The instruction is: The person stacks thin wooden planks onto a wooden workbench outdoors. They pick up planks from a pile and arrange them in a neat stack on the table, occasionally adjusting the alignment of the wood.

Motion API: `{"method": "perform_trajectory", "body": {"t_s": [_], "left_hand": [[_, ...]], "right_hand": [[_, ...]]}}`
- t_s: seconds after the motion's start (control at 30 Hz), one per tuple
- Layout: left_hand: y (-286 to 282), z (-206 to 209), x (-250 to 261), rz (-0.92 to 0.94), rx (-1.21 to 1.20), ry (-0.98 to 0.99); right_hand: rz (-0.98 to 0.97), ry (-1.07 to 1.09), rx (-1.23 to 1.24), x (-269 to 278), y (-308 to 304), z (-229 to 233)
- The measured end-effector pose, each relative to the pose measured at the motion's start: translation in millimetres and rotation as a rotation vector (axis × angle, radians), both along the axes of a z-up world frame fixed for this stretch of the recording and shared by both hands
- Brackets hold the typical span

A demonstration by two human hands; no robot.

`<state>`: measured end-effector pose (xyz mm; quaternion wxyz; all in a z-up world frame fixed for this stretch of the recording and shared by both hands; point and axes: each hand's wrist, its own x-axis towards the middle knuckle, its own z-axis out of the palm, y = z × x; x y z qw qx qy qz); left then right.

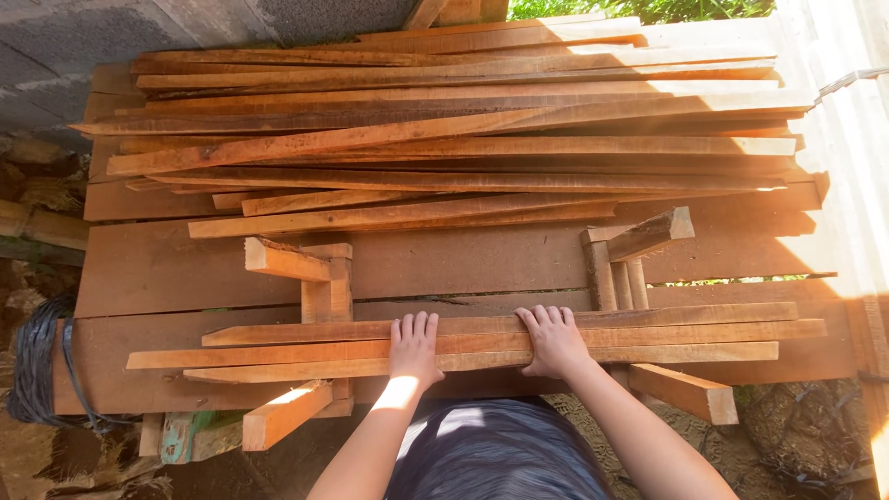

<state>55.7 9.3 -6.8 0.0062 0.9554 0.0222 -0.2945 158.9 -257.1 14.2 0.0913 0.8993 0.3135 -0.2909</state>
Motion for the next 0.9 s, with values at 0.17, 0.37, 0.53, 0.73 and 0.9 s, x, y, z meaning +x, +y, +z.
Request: {"method": "perform_trajectory", "body": {"t_s": [0.17,0.37,0.53,0.73,0.9], "left_hand": [[0,1,1,-0.001,0.005,-0.025],[-6,3,4,0.013,0.044,0.052],[-9,14,5,0.028,0.053,0.084],[5,19,-3,-0.021,-0.047,-0.048],[6,16,-9,0.018,-0.080,-0.091]], "right_hand": [[-0.014,0.001,-0.017,0,3,0],[-0.006,0.006,-0.029,2,6,3],[-0.011,0.077,-0.021,9,11,17],[-0.023,0.183,-0.005,19,11,25],[-0.168,0.262,0.155,26,26,34]]}}
